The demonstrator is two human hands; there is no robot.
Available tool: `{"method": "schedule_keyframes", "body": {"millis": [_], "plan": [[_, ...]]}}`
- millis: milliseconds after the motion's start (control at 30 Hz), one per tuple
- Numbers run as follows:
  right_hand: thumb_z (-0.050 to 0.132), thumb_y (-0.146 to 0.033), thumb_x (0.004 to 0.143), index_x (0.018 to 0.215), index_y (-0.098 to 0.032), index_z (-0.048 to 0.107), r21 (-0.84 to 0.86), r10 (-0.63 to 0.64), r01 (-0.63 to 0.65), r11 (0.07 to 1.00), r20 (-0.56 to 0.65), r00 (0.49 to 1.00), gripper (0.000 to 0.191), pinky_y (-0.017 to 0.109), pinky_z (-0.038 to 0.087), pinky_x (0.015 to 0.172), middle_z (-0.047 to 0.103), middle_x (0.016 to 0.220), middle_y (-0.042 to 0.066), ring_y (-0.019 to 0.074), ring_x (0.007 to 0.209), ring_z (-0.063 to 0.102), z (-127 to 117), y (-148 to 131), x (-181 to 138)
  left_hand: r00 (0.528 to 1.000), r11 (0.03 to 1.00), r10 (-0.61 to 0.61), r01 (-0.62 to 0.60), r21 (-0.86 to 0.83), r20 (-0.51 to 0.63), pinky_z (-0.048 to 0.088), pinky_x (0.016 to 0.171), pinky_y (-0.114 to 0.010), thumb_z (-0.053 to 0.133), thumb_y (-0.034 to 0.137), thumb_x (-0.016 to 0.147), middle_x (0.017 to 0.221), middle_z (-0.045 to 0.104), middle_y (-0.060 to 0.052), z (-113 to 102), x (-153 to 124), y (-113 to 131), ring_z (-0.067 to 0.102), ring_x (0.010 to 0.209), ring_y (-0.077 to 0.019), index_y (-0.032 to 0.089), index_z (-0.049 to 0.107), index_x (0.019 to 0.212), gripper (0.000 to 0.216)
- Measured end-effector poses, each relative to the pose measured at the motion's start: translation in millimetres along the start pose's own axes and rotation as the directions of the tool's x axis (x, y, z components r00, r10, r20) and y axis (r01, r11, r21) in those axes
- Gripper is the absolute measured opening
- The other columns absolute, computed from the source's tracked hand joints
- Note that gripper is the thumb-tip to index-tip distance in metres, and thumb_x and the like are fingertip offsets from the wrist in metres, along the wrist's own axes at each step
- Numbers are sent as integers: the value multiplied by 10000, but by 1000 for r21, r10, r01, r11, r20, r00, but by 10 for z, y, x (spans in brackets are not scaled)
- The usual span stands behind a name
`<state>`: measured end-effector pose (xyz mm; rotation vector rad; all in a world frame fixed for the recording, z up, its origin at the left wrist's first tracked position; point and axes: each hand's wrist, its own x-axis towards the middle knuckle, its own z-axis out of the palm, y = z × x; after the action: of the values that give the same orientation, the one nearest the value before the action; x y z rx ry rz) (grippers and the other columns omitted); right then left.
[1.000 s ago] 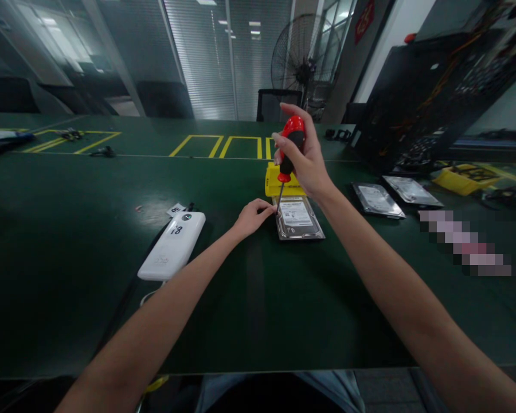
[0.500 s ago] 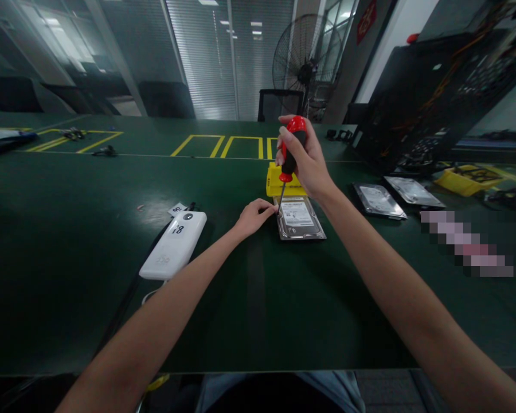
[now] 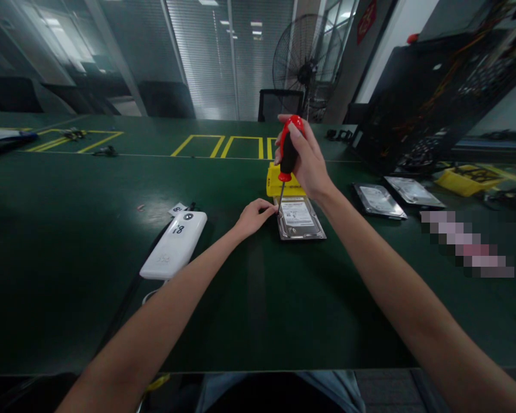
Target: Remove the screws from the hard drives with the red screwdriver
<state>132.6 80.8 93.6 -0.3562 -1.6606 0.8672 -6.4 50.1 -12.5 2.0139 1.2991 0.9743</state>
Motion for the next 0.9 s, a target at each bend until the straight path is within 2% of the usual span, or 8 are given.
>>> {"method": "schedule_keyframes", "body": {"millis": [67,200,333,433,600,767,900], "plan": [[456,-575,858,1141,-299,457,-11,10,-10,1000,-19,1000,396,324,536,655,564,954,18,150,775,605,7,-6,-6,1000,1000,5,-5,-2,0,453,844,-328,523,308,892,925,659,-51,-1,-2,0,601,936,-185,167,686,806,232],[527,-565,824,1094,-292,452,-8,29,-29,1000,-61,998,392,279,538,634,566,917,-6,110,682,580,9,-18,-5,1000,1000,6,-6,10,0,451,854,-322,520,317,894,944,661,-50,-8,-7,10,602,956,-189,171,689,815,237],[579,-536,802,1062,-288,429,48,2,1,999,-48,999,390,260,521,605,558,864,-24,96,635,553,-9,5,9,1000,1000,-5,4,23,12,450,859,-323,514,318,898,958,660,-52,-12,-12,17,603,953,-188,169,690,817,244],[575,-536,803,1054,-293,415,31,-6,7,1000,-47,999,384,269,512,614,545,855,-24,97,634,544,-16,20,8,1000,1000,-6,5,21,14,451,854,-331,510,331,900,972,656,-54,-14,-17,17,601,948,-189,170,691,823,254],[513,-592,815,1096,-320,408,-47,-6,4,999,-51,999,405,307,510,631,532,877,-7,124,654,536,1,-8,-14,1000,1000,-8,8,14,17,450,860,-341,506,337,901,984,653,-57,-23,-24,20,596,961,-194,172,689,822,259],[333,-714,819,1158,-321,422,-52,65,-67,996,-37,997,526,310,503,627,563,895,26,160,751,580,17,-95,-28,1000,1000,-9,9,13,18,450,860,-346,504,352,901,1002,649,-52,-17,-18,7,595,963,-192,178,686,839,260],[328,-746,793,1161,-316,451,-45,86,-88,995,-53,995,580,307,500,617,583,885,25,159,727,575,27,-130,-29,1000,1000,5,-5,21,16,452,856,-336,507,330,901,970,652,-51,-2,1,-16,597,950,-187,174,687,827,249]]}}
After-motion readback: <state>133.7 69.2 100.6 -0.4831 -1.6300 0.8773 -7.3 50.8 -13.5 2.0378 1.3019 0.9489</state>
